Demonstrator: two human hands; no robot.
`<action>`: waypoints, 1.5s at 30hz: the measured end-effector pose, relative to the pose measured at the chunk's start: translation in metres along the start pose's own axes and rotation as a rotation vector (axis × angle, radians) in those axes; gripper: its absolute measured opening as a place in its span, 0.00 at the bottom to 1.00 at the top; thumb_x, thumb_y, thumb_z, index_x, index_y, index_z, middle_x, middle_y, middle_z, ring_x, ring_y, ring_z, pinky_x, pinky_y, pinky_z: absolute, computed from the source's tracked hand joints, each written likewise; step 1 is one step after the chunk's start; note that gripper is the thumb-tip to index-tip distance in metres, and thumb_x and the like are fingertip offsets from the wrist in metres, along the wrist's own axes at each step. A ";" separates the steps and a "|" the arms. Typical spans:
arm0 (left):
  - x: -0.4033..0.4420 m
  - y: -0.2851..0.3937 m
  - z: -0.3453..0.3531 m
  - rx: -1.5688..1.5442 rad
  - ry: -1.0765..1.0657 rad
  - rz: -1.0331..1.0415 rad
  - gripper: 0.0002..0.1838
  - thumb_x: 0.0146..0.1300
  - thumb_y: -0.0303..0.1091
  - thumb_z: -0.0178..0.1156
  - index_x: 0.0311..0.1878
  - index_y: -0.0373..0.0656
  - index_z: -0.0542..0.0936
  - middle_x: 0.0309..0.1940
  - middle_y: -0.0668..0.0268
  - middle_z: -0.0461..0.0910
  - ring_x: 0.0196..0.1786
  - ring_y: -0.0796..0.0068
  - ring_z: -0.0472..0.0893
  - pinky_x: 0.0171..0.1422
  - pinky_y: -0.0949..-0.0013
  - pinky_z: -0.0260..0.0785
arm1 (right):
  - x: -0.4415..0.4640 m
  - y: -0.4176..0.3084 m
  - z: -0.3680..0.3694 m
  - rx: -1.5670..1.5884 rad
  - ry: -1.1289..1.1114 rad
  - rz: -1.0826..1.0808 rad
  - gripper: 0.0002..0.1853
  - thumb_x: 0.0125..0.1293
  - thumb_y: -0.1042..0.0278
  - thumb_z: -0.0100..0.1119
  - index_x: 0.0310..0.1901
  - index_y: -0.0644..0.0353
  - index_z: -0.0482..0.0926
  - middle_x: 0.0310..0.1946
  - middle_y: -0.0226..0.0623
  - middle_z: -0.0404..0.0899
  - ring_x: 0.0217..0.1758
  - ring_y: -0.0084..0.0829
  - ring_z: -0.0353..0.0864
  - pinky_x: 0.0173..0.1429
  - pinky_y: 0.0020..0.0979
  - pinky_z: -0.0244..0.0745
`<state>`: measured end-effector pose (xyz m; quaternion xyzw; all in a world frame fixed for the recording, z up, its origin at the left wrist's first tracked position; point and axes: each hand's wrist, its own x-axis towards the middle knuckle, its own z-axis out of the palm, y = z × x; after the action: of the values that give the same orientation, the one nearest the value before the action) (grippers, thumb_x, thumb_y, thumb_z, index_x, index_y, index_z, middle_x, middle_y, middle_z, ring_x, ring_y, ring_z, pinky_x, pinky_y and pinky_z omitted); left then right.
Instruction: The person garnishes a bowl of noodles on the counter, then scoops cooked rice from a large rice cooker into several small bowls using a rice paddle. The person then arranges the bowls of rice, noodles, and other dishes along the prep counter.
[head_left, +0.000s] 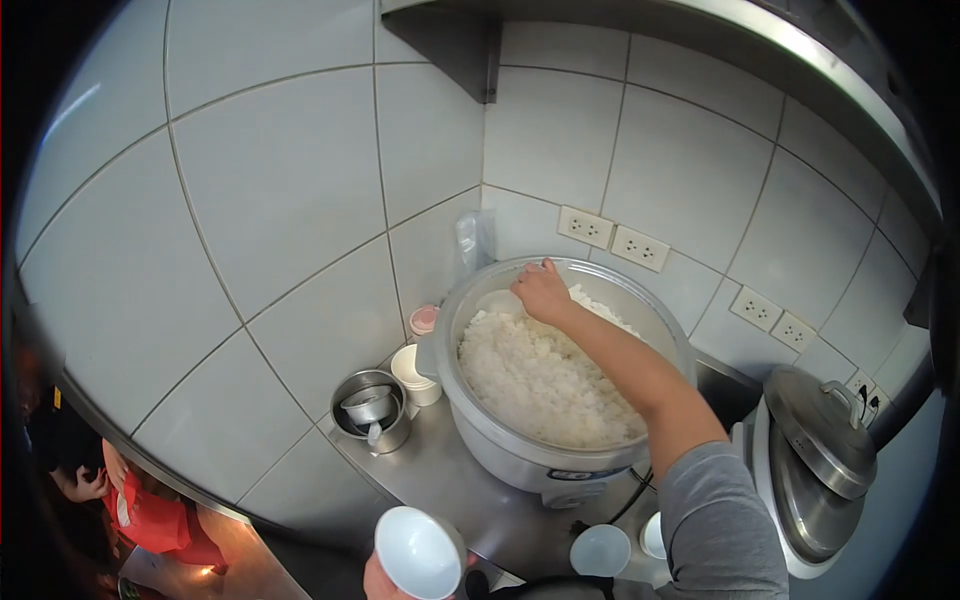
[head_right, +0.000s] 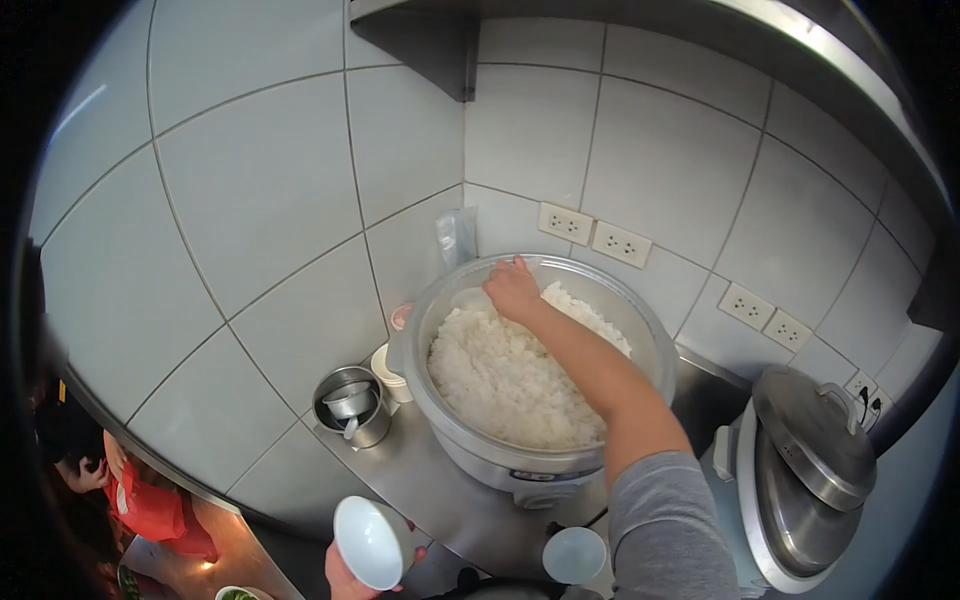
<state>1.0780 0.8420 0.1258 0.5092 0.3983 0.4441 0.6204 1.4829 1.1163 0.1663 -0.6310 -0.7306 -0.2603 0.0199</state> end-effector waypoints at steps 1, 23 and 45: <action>0.013 -0.016 -0.021 -0.127 -0.112 -0.088 0.30 0.61 0.51 0.49 0.61 0.40 0.63 0.51 0.47 0.68 0.49 0.40 0.69 0.39 0.51 0.73 | -0.001 -0.003 -0.006 0.019 -0.012 -0.108 0.07 0.53 0.74 0.53 0.32 0.53 0.80 0.34 0.29 0.77 0.51 0.29 0.70 0.62 0.48 0.54; 0.226 0.118 0.077 -0.407 -0.548 -0.372 0.33 0.64 0.65 0.39 0.61 0.49 0.65 0.56 0.60 0.71 0.52 0.53 0.76 0.45 0.43 0.75 | -0.125 0.047 -0.037 0.881 -0.614 0.314 0.09 0.59 0.62 0.55 0.32 0.57 0.80 0.22 0.35 0.77 0.30 0.35 0.76 0.40 0.42 0.64; 0.301 0.097 0.168 -0.663 -0.530 -0.319 0.33 0.63 0.61 0.33 0.60 0.47 0.65 0.58 0.57 0.68 0.59 0.53 0.70 0.57 0.46 0.67 | -0.081 0.034 -0.002 -0.073 0.001 -0.189 0.05 0.52 0.71 0.53 0.26 0.52 0.80 0.27 0.28 0.77 0.41 0.27 0.75 0.55 0.41 0.59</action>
<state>1.3099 1.0914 0.2369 0.3116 0.1354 0.3006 0.8912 1.5307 1.0438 0.1509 -0.5595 -0.7769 -0.2876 -0.0276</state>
